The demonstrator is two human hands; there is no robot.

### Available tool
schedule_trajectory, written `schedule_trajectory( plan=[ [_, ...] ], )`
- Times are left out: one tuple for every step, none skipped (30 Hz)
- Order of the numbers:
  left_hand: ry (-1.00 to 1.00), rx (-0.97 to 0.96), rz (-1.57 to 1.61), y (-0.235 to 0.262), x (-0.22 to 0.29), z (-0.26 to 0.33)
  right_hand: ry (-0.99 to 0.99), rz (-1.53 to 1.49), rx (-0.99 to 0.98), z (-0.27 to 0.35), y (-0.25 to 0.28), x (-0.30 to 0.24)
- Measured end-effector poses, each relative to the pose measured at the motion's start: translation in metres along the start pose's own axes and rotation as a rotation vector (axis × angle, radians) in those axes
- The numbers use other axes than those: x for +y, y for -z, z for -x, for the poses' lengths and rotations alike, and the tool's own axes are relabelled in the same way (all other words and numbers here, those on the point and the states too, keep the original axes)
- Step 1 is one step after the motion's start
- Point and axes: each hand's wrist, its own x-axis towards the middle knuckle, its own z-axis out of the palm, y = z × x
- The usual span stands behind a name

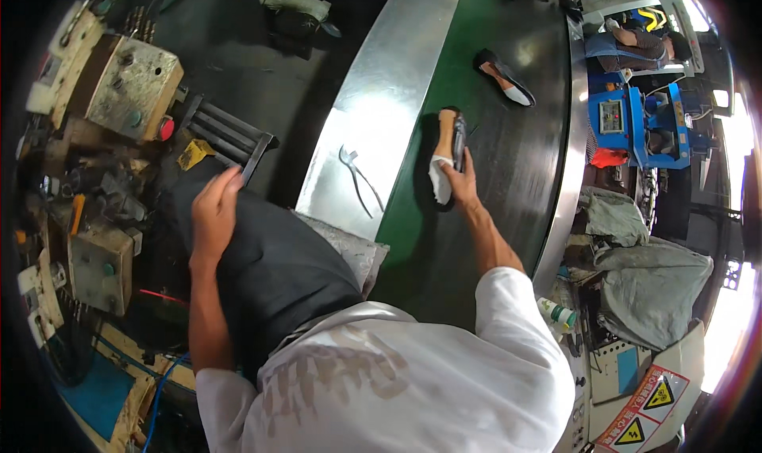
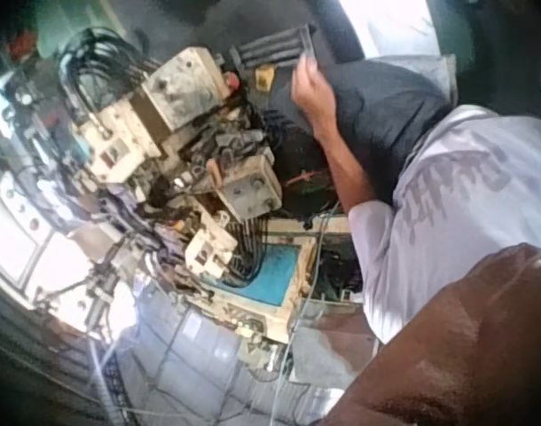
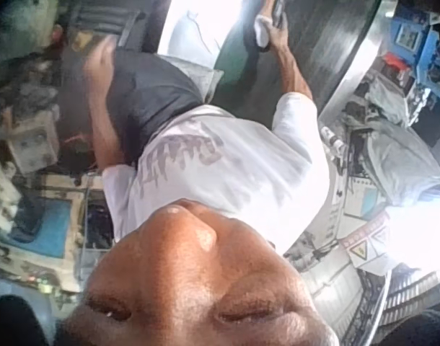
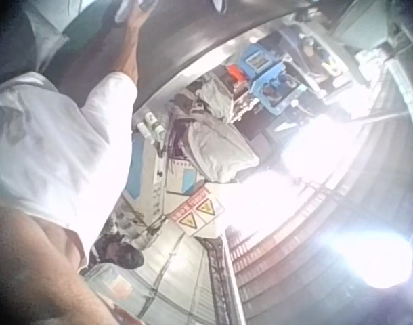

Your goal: The person repeatedly picks up black shoes from a conveyor belt and places them into a machine. They operate the machine to process the shoe soles and then return the shoes to the belt. This cycle is repeated for multiple shoes.

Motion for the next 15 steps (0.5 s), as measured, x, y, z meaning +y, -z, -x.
schedule_trajectory(
  plan=[
    [-0.042,-0.007,0.1,-0.009,0.016,-0.012,0.016,0.003,-0.025,0.024,-0.016,-0.007],
    [-0.037,-0.015,0.188,-0.014,0.031,-0.018,-0.026,-0.112,-0.117,0.057,-0.041,-0.043],
    [-0.105,-0.024,0.195,-0.015,0.042,-0.026,-0.025,-0.126,-0.185,0.087,-0.06,-0.079],
    [-0.077,-0.067,0.321,-0.017,0.049,-0.033,0.029,-0.176,-0.263,0.106,-0.079,-0.093],
    [-0.089,-0.079,0.38,-0.016,0.057,-0.037,0.084,-0.229,-0.359,0.121,-0.101,-0.106],
    [-0.124,-0.137,0.307,-0.003,0.068,-0.039,0.062,-0.156,-0.473,0.139,-0.12,-0.13],
    [-0.191,-0.105,0.239,0.004,0.064,-0.036,0.097,-0.097,-0.583,0.158,-0.139,-0.155],
    [-0.256,-0.031,0.173,0.012,0.059,-0.034,0.136,-0.041,-0.688,0.177,-0.158,-0.179],
    [-0.317,0.037,0.102,0.022,0.049,-0.029,0.199,-0.017,-0.751,0.194,-0.177,-0.194],
    [-0.273,0.104,0.071,0.039,0.035,-0.02,0.234,0.034,-0.852,0.204,-0.191,-0.212],
    [-0.233,0.169,0.042,0.056,0.022,-0.01,0.271,0.085,-0.947,0.212,-0.205,-0.225],
    [-0.196,0.23,0.016,0.073,0.01,0.003,0.293,0.019,-1.017,0.217,-0.225,-0.223],
    [-0.127,0.314,-0.05,0.083,-0.001,0.02,0.263,0.041,-1.05,0.229,-0.236,-0.239],
    [-0.058,0.395,-0.116,0.093,-0.012,0.038,0.231,0.059,-1.087,0.243,-0.249,-0.254],
    [0.008,0.476,-0.173,0.098,-0.025,0.053,0.312,0.131,-1.082,0.25,-0.261,-0.257]
  ],
)
